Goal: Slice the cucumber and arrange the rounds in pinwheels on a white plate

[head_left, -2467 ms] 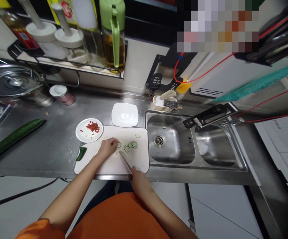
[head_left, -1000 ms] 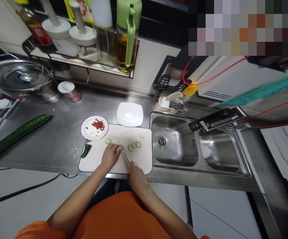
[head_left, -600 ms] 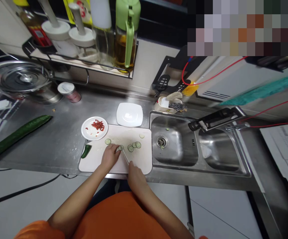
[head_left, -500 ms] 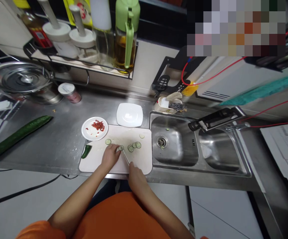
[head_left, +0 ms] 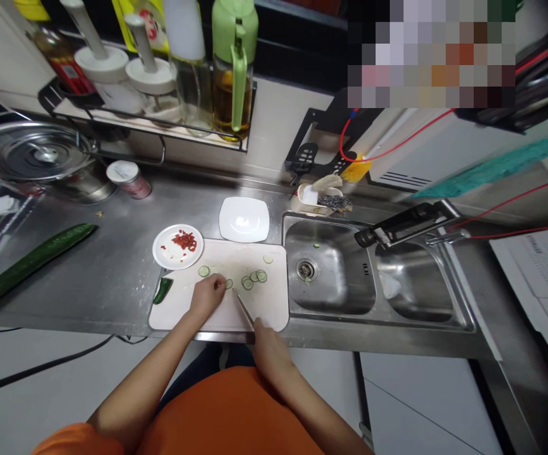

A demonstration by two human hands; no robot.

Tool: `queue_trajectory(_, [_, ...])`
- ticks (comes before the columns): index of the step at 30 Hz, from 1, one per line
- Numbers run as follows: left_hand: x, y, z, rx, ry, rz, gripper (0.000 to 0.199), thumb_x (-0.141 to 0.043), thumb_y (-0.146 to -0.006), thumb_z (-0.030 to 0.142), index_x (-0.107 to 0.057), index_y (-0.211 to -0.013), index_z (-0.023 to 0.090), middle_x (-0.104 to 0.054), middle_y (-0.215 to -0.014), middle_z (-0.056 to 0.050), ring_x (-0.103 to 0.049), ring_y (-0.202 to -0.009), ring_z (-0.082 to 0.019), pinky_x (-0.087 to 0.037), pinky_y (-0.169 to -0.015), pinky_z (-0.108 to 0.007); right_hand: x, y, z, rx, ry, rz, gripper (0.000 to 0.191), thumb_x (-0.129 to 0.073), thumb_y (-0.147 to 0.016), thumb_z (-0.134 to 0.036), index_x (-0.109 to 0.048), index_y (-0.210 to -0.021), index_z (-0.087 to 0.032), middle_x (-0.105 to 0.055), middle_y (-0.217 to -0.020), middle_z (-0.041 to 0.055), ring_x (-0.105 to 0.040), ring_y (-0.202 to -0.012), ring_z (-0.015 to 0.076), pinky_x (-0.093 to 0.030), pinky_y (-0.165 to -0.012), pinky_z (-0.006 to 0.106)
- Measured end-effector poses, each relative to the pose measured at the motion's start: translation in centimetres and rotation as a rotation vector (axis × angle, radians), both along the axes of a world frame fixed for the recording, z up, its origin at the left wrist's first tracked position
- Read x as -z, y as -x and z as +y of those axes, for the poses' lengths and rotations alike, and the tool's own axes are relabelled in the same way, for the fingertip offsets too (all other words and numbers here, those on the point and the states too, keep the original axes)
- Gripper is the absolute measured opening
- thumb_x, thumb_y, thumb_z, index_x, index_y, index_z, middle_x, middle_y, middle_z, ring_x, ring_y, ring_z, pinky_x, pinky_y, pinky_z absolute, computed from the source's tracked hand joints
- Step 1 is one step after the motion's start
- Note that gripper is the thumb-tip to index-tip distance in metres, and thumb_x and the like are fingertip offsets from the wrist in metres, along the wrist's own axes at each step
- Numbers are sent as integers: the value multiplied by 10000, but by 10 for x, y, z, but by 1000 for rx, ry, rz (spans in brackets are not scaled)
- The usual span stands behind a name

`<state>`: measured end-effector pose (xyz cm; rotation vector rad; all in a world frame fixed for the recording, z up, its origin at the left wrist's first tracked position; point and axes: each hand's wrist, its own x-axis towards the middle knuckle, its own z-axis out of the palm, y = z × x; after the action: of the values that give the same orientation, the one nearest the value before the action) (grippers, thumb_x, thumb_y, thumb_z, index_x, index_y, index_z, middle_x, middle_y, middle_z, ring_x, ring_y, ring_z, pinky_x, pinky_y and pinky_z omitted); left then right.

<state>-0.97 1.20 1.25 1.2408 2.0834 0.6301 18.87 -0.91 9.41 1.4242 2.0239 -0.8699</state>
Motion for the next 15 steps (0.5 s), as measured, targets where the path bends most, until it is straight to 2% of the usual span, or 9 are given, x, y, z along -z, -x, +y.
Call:
queue_trajectory(7, [-7,36,-3,-321,-8,22,227,-559,-750,395,-656,-781,192,-665,-706,11,-580,-679,-140,-391,-662,-224,3,-3,-1,-4,10,-7,500,-341,-769,39,-438,-1226,-138,-643,-922,123,-616,-929,235,-420,-704,272])
queue_trajectory(15, [1,46,-4,-369,-25,89,219,-539,-742,363,-650,-811,187,-659,-738,-19,-585,-698,-166,-419,-712,-264,4,-1,1,-7,17,-26,483,-346,-792,29,-438,-1233,-145,-640,-891,120,-617,-928,224,-423,-710,258])
